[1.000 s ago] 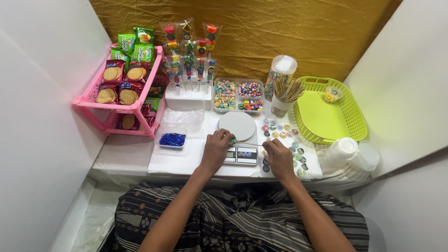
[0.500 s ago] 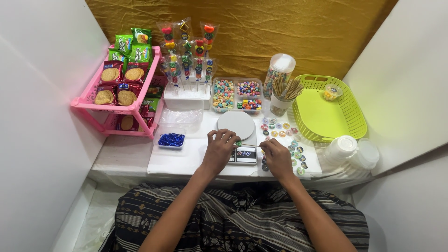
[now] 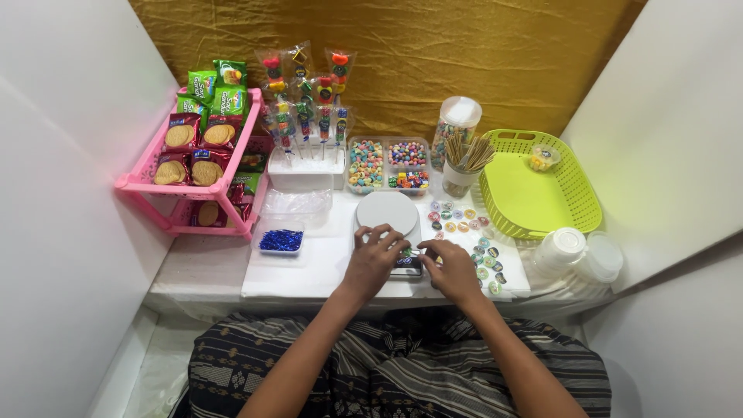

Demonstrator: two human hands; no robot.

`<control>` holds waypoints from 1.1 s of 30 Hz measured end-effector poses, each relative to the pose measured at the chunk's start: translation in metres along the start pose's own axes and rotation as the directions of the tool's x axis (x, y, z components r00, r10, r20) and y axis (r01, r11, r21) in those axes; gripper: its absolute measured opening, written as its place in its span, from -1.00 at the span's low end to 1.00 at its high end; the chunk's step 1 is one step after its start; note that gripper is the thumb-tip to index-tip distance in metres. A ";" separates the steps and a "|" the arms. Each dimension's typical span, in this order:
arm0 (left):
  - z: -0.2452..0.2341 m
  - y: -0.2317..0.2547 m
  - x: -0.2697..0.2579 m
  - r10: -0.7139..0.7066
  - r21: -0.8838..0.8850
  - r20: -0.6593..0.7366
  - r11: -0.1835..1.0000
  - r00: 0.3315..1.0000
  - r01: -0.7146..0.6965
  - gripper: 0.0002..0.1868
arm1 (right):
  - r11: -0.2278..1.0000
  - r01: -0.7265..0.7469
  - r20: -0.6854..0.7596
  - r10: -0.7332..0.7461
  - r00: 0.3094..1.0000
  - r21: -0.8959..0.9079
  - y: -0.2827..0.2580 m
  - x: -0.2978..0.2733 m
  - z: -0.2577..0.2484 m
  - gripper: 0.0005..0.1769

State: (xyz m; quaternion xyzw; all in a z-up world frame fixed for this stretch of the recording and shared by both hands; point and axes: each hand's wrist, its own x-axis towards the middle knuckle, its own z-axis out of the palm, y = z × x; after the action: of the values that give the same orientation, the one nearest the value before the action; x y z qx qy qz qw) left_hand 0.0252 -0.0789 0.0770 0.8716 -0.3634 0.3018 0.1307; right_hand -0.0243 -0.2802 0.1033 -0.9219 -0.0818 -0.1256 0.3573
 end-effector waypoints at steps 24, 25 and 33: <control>0.084 -0.058 0.109 -0.460 -0.164 0.142 0.862 0.876 0.479 -0.68 | 0.378 -0.401 0.144 0.552 0.821 0.834 0.055 0.016 0.003 -0.84; 0.089 -0.060 0.113 -0.459 -0.169 0.146 0.862 0.877 0.479 -0.68 | 0.379 -0.404 0.143 0.557 0.818 0.833 0.054 0.015 0.004 -0.84; 0.136 -0.077 0.129 -0.481 -0.002 0.187 0.872 0.856 0.490 -0.91 | 0.352 -0.409 0.150 0.575 0.804 0.842 0.053 0.014 0.005 -0.85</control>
State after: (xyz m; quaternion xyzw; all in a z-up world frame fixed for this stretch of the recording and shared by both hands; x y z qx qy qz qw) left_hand 0.2103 -0.1574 0.0503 0.9552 -0.1495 0.1698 0.1908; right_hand 0.0031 -0.3149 0.0700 -0.5950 0.1803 -0.0349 0.7825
